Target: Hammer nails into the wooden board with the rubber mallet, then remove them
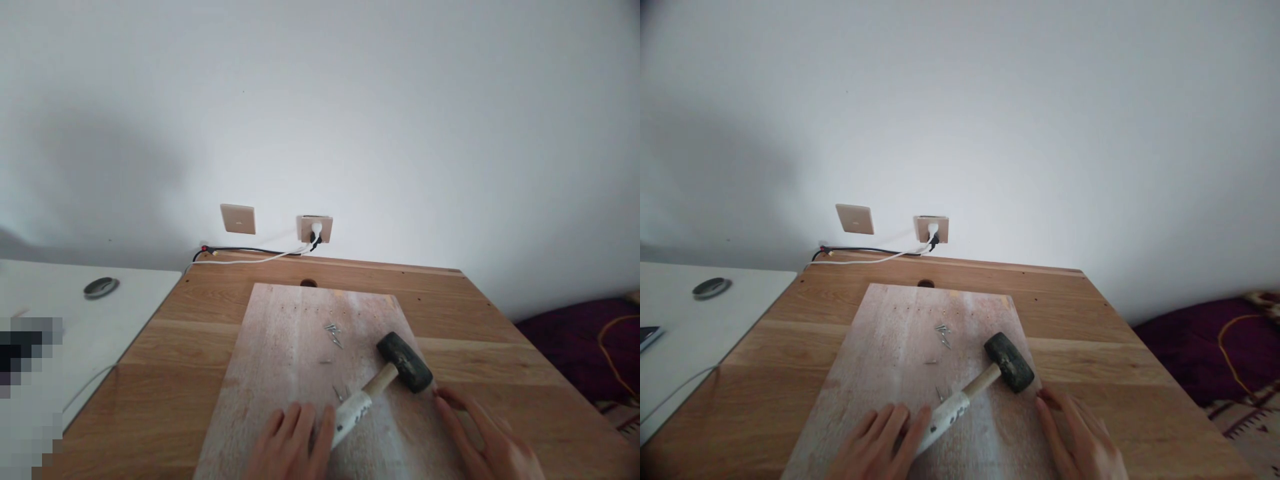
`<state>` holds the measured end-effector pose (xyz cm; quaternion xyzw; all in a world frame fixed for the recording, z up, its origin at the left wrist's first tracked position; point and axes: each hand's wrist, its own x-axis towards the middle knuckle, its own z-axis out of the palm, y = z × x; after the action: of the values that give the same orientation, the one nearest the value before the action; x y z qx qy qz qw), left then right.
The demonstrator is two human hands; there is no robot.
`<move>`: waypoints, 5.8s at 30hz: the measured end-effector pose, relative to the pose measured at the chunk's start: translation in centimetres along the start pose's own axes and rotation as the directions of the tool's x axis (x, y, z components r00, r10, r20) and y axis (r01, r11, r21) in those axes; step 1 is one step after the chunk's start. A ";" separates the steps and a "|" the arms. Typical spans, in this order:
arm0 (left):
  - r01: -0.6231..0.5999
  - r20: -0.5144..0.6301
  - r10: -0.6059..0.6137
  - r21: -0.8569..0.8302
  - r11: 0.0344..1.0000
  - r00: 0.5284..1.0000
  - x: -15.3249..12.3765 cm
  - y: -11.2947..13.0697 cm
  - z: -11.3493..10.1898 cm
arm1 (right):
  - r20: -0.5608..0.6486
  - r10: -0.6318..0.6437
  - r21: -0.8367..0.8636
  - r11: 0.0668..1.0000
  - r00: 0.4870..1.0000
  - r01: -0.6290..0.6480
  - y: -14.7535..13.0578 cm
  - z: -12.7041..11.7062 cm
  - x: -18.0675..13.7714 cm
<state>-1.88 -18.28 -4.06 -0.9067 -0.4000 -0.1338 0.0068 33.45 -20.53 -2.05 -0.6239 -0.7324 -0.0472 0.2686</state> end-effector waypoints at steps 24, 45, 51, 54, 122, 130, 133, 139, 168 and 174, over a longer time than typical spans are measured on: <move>0.607 0.465 -0.413 -0.714 0.349 0.783 4.0 -7.8 -9.5 | 0.322 -0.232 0.378 0.920 0.918 0.100 -9.7 1.4 6.4; 0.572 0.208 -0.538 -0.407 0.712 0.817 6.3 -11.4 -8.8 | 0.274 -0.001 0.357 0.929 0.962 -0.101 -2.8 3.1 15.9; 0.508 0.279 -0.435 -0.299 0.808 0.856 8.6 -10.0 -8.8 | 0.295 0.002 0.299 0.950 0.955 -0.094 -0.4 4.7 16.8; 0.456 0.287 -0.383 -0.256 0.853 0.878 9.4 -9.7 -8.5 | 0.321 -0.018 0.276 0.958 0.947 -0.075 -0.7 5.1 16.8; 0.442 0.323 -0.333 -0.371 0.817 0.886 12.9 -10.5 -4.9 | 0.207 -0.188 0.321 0.940 0.960 0.115 -2.9 5.6 17.4; 0.463 0.330 -0.354 -0.360 0.810 0.875 12.7 -11.1 -4.6 | 0.262 -0.182 0.182 0.974 0.948 0.137 -3.1 6.1 18.1; 0.462 0.334 -0.350 -0.358 0.812 0.875 12.6 -11.2 -4.5 | 0.289 -0.205 0.150 0.974 0.935 0.168 -3.1 5.7 18.5; 0.466 0.355 -0.346 -0.350 0.813 0.869 12.7 -10.9 -4.7 | 0.335 -0.237 0.112 0.971 0.912 0.212 -3.4 5.6 19.0; 0.476 0.350 -0.353 -0.380 0.794 0.868 10.9 -10.8 -5.7 | 0.176 -0.052 0.229 0.973 0.983 0.011 -2.8 8.0 16.9; 0.462 0.410 -0.329 -0.285 0.840 0.851 10.7 -9.8 -6.0 | 0.131 -0.067 0.250 0.968 0.989 0.032 -2.1 6.9 16.5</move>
<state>-3.54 -4.65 3.43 -0.7957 -0.5432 -0.0449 -0.2641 27.87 -3.53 0.06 -0.5687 -0.7648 0.0811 0.2916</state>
